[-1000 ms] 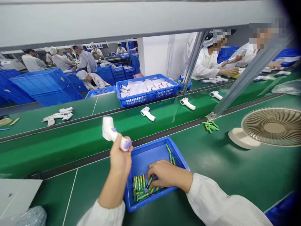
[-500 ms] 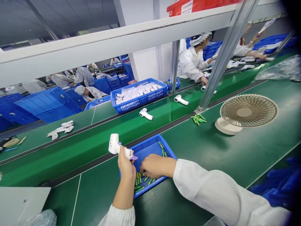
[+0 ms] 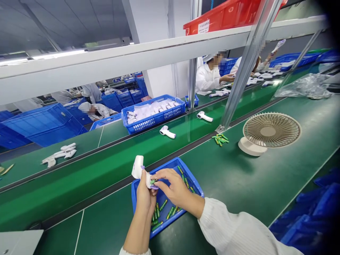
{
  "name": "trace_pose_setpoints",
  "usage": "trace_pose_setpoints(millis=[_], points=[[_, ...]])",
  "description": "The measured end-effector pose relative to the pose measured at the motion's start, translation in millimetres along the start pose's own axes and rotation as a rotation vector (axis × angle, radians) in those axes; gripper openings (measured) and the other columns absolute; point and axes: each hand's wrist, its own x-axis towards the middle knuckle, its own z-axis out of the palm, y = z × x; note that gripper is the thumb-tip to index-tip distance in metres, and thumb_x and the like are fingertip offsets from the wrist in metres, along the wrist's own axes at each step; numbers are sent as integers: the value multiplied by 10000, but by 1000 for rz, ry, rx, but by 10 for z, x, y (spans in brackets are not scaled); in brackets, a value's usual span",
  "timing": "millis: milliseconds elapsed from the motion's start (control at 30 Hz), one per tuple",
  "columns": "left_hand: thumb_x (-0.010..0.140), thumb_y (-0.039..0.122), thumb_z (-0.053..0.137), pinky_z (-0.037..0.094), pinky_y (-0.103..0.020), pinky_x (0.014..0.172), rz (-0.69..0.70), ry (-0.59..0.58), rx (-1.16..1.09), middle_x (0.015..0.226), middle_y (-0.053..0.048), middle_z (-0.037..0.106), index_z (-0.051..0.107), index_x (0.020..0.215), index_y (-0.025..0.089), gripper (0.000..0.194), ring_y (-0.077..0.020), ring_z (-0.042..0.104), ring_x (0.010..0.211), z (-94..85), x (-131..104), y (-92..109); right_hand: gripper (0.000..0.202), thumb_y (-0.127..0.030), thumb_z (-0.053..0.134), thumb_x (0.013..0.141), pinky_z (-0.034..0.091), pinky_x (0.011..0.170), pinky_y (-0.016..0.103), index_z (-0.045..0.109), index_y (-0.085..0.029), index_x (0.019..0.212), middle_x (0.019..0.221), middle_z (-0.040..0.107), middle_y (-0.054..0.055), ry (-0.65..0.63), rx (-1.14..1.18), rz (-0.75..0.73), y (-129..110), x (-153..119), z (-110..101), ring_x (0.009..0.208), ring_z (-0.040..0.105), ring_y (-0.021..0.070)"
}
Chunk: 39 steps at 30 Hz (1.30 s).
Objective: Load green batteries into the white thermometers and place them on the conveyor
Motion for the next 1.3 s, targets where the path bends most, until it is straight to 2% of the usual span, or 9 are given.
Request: trace_pose_setpoints(millis=[233,400,567,633,733,867,1033,1167,1300], points=[[928,415,506,258,-137,289,-161,-15,-133,513,31,467,549,810,144,299,-58,371,322,16,-18,71,180,-276,522,961,435,927,380,701,-271,978,1191,685,8,-256,-287,-279,-71,134,-206,1069,602,195],[924,435,499,228,-153,316,-92,-214,-210,563,28,448,564,830,142,314,-38,286,339,-42,-14,99,247,-230,499,948,442,895,319,641,-227,1150,1135,677,40,-400,-400,-26,-20,146,-299,1033,605,183],[867,429,589,241,-174,345,3,-180,-200,571,42,416,537,829,166,270,-52,292,366,-90,18,96,147,-330,743,748,434,670,252,717,-220,841,844,695,10,-1054,-575,40,203,57,-113,787,647,185],[873,419,578,228,-175,343,-6,-165,-200,572,40,420,533,825,167,260,-52,284,365,-84,22,92,104,-282,729,750,432,651,251,712,-206,819,827,700,16,-1152,-595,9,236,48,-52,767,651,186],[876,407,574,216,-174,339,-7,-141,-211,567,40,419,531,816,167,251,-52,282,362,-60,15,89,111,-201,638,807,472,706,289,700,-170,893,865,707,57,-1035,-562,-23,221,81,-72,806,662,214],[839,402,625,222,-166,338,16,-109,-212,560,43,430,544,818,162,254,-54,319,368,-42,12,80,335,-166,461,939,491,880,337,576,-222,1249,1141,668,64,-543,-304,62,122,150,-197,1041,623,199],[757,425,719,299,-166,365,11,-23,-206,596,28,496,580,824,150,315,-65,424,413,-33,17,50,202,-224,495,955,504,895,347,603,-227,1126,1076,693,44,-89,52,119,-63,128,-86,995,647,171],[777,398,711,340,-174,377,-59,65,-243,609,19,526,609,826,136,285,-68,460,427,-20,3,40,139,-187,565,922,484,866,377,642,-243,1023,1011,735,22,-1,-60,-121,-93,106,49,931,667,186],[812,393,674,323,-173,354,-129,48,-286,598,7,534,609,821,131,270,-76,468,417,-36,12,45,180,-226,532,953,465,887,381,669,-272,1061,1113,721,9,-134,-175,-305,-83,142,-19,1014,647,195]])
